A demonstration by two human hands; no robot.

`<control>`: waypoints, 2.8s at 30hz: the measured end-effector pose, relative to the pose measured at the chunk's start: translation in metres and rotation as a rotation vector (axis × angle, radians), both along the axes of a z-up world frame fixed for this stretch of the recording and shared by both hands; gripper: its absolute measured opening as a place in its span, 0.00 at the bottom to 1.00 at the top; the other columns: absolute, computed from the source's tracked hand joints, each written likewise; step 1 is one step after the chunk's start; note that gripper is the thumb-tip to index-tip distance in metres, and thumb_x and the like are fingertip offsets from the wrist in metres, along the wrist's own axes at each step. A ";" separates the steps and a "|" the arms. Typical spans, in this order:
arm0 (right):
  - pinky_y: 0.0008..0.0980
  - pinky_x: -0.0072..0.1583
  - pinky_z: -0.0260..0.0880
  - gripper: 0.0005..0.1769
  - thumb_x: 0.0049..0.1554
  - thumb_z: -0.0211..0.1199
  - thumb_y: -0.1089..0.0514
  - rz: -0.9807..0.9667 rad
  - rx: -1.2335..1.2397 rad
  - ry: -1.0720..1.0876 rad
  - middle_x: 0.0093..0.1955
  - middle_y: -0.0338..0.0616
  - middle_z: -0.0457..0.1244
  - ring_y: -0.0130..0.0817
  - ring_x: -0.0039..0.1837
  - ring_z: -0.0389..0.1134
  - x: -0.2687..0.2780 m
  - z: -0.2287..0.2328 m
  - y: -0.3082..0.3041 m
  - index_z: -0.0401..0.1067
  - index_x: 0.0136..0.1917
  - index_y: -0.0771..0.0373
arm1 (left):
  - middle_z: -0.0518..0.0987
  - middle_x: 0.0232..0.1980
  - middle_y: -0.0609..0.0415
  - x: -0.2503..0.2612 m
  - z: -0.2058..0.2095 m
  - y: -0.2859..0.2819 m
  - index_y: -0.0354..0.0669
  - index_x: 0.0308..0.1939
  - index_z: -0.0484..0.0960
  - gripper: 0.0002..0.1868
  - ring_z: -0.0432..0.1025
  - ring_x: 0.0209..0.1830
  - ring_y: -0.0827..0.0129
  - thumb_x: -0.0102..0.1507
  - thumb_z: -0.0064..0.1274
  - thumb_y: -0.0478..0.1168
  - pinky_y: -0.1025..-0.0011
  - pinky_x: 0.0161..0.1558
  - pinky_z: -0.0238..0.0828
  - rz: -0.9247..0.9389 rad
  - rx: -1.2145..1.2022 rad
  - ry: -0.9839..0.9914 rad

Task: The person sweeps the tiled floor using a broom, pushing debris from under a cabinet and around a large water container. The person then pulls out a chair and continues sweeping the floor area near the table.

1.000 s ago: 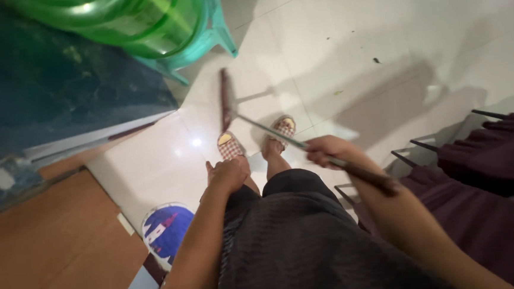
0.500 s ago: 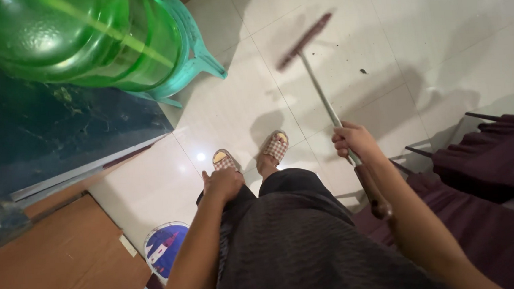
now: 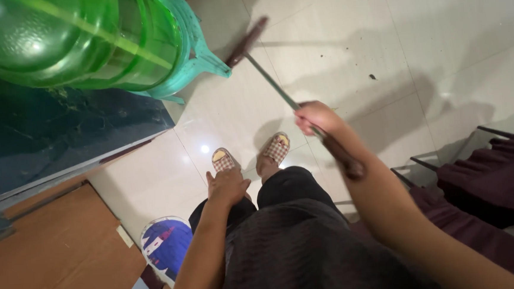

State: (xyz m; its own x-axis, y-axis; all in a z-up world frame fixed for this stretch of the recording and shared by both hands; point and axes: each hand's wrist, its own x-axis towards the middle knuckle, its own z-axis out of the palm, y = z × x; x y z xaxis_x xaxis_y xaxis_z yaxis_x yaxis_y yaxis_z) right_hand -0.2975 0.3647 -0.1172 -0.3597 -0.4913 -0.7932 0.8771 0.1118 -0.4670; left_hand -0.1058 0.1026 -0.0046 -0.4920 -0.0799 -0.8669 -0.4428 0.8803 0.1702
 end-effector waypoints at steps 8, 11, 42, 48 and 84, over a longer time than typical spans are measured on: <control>0.37 0.28 0.55 0.12 0.59 0.55 0.64 0.185 0.506 0.159 0.30 0.44 0.56 0.31 0.26 0.55 0.023 0.081 0.038 0.64 0.56 0.71 | 0.80 0.60 0.44 0.010 -0.017 0.000 0.44 0.60 0.78 0.27 0.72 0.65 0.52 0.64 0.53 0.57 0.38 0.76 0.41 -0.023 0.003 -0.034; 0.34 0.28 0.56 0.23 0.59 0.55 0.62 0.148 0.483 0.067 0.31 0.42 0.56 0.29 0.26 0.53 0.044 0.103 0.030 0.64 0.68 0.53 | 0.78 0.63 0.47 0.018 -0.023 0.002 0.47 0.62 0.77 0.28 0.70 0.66 0.53 0.63 0.54 0.57 0.39 0.76 0.40 -0.015 0.007 -0.041; 0.41 0.31 0.66 0.19 0.58 0.54 0.61 0.319 0.780 0.361 0.31 0.51 0.63 0.40 0.28 0.66 0.090 0.078 -0.014 0.64 0.63 0.67 | 0.79 0.61 0.45 0.013 -0.030 -0.043 0.50 0.66 0.75 0.30 0.71 0.66 0.53 0.64 0.51 0.59 0.41 0.77 0.38 -0.056 0.036 -0.024; 0.39 0.29 0.62 0.21 0.59 0.54 0.59 0.299 0.606 0.256 0.30 0.47 0.60 0.36 0.26 0.60 0.104 0.129 -0.028 0.64 0.65 0.66 | 0.78 0.61 0.48 0.019 -0.032 -0.068 0.51 0.60 0.79 0.25 0.68 0.67 0.53 0.63 0.50 0.56 0.37 0.75 0.36 -0.038 0.055 -0.016; 0.48 0.45 0.71 0.13 0.54 0.55 0.61 0.673 0.397 0.772 0.39 0.61 0.68 0.53 0.42 0.72 0.226 0.049 -0.192 0.72 0.48 0.72 | 0.79 0.60 0.46 0.088 -0.029 -0.172 0.46 0.61 0.76 0.27 0.70 0.65 0.51 0.63 0.53 0.57 0.37 0.74 0.40 -0.111 0.054 0.080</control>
State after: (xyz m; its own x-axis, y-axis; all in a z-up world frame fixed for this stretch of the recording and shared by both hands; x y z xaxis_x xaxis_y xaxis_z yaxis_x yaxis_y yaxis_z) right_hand -0.0715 0.1727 -0.0682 -0.5813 -0.5325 -0.6153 0.0677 0.7219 -0.6887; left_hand -0.0174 -0.0692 -0.0332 -0.5632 0.0243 -0.8260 -0.3263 0.9118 0.2493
